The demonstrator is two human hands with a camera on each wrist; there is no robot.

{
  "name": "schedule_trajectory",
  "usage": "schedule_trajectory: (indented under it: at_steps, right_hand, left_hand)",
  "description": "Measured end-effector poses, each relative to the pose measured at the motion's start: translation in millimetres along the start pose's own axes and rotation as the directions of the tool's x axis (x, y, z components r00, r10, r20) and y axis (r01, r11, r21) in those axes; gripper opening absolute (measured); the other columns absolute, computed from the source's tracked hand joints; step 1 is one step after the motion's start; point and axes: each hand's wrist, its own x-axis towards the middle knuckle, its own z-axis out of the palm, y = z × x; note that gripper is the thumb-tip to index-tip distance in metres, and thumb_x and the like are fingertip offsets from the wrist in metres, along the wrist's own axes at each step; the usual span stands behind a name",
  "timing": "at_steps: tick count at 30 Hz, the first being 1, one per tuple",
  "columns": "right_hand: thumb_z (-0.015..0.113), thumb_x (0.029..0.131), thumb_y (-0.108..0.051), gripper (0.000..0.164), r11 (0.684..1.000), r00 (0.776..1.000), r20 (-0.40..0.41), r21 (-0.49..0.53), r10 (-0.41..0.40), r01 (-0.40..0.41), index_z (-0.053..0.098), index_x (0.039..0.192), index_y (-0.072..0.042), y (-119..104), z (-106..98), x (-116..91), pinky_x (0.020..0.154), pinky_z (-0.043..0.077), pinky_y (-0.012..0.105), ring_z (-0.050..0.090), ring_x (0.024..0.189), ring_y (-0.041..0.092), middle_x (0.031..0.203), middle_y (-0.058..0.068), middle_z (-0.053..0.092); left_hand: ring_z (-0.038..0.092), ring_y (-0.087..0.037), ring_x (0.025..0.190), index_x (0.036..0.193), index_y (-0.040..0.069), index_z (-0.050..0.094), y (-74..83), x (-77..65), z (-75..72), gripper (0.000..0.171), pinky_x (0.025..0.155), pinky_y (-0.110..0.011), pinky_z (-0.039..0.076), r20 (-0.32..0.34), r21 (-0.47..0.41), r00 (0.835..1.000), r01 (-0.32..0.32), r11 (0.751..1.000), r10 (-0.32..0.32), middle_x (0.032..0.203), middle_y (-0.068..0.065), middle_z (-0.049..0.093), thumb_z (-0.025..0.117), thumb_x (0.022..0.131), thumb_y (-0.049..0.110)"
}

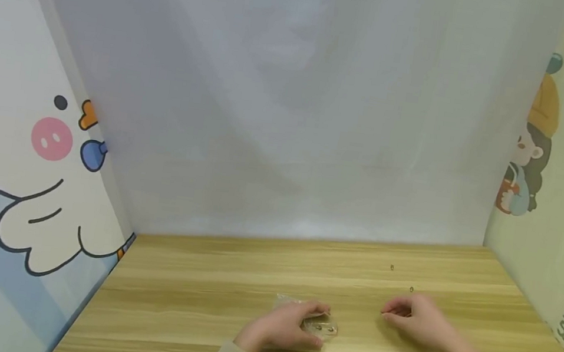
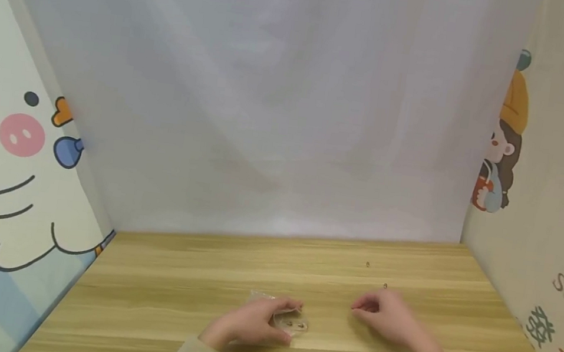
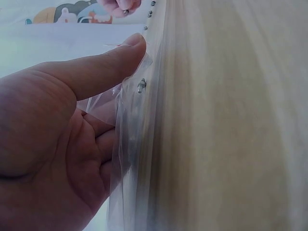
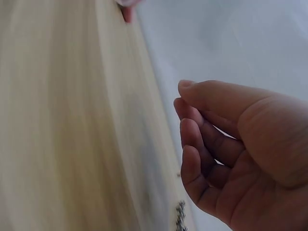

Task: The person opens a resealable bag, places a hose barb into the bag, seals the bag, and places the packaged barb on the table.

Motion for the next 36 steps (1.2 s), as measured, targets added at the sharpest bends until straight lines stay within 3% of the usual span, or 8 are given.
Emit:
schedule_trajectory:
  at_steps: [12,25,36]
  right_hand:
    - [0.08,0.095,-0.017,0.011,0.995,0.999,0.049,0.098,0.011,-0.015,0.081,0.102,-0.009,-24.7,45.2,16.4,0.076,0.056,0.026,0.067,0.084,0.007,0.091,-0.008,0.075]
    - [0.079,0.096,-0.014,0.008,0.989,0.996,0.082,0.146,-0.019,0.007,0.08,0.101,-0.009,-45.1,68.5,26.2,0.074,0.056,0.025,0.067,0.081,0.009,0.09,-0.006,0.074]
    - [0.079,0.095,-0.011,0.005,0.986,0.998,0.043,0.162,-0.049,0.041,0.08,0.099,-0.007,-51.5,84.7,35.0,0.076,0.058,0.025,0.068,0.082,0.008,0.09,-0.007,0.074]
  left_hand:
    - [0.054,-0.018,0.14,0.154,0.018,0.057,-0.1,3.5,1.5,0.07,0.119,-0.042,0.043,-0.004,-0.014,1.0,-0.001,1.0,0.001,0.153,0.006,0.059,0.086,0.092,0.033]
    - [0.052,-0.019,0.142,0.155,0.019,0.057,-5.2,5.0,2.4,0.071,0.118,-0.044,0.043,0.001,0.002,1.0,0.001,1.0,-0.001,0.154,0.006,0.058,0.085,0.093,0.037]
    - [0.051,-0.019,0.143,0.153,0.022,0.059,-3.2,6.0,1.1,0.066,0.119,-0.046,0.043,0.018,-0.062,1.0,0.001,0.998,0.0,0.152,0.008,0.059,0.086,0.094,0.034]
